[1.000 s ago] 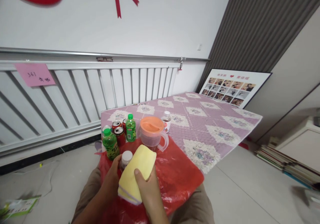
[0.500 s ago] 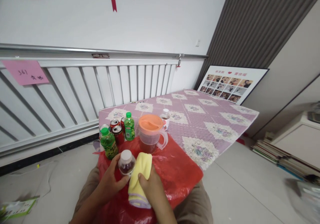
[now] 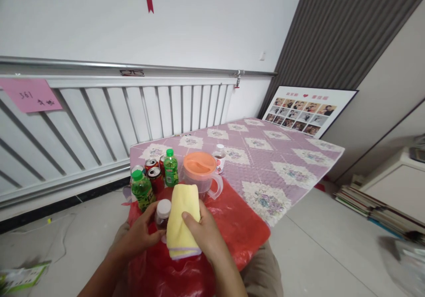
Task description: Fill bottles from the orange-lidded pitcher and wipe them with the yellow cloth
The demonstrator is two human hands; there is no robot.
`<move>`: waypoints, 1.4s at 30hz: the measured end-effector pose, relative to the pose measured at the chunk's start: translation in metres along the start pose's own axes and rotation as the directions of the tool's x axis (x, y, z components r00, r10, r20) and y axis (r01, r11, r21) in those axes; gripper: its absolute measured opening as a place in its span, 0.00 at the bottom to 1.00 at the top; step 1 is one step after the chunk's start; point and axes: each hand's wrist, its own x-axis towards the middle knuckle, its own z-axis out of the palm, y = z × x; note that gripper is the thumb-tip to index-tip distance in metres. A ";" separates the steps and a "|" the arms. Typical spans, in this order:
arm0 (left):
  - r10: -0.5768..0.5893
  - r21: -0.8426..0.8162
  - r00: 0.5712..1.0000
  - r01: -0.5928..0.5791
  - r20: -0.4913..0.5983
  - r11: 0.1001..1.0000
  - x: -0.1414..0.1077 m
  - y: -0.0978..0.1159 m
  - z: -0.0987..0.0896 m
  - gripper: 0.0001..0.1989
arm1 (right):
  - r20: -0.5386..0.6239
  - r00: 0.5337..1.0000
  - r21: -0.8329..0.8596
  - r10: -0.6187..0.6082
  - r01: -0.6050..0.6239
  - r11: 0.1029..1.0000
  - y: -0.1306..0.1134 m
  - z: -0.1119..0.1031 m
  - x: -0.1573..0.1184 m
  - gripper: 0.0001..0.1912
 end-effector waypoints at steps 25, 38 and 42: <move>-0.003 0.074 0.993 0.012 -0.119 0.997 0.001 -0.004 0.009 0.32 | 0.068 0.998 -0.527 0.002 0.034 0.849 0.037 -0.002 -0.013 0.17; -0.040 0.032 0.923 0.057 -0.383 0.998 -0.017 -0.014 0.042 0.37 | -0.051 0.964 -0.599 -0.260 0.179 0.781 0.016 0.003 -0.033 0.24; -0.108 -0.152 0.990 0.094 -0.086 0.984 -0.011 -0.007 0.017 0.44 | -0.032 0.964 -0.581 -0.263 0.196 0.790 0.017 0.002 -0.034 0.20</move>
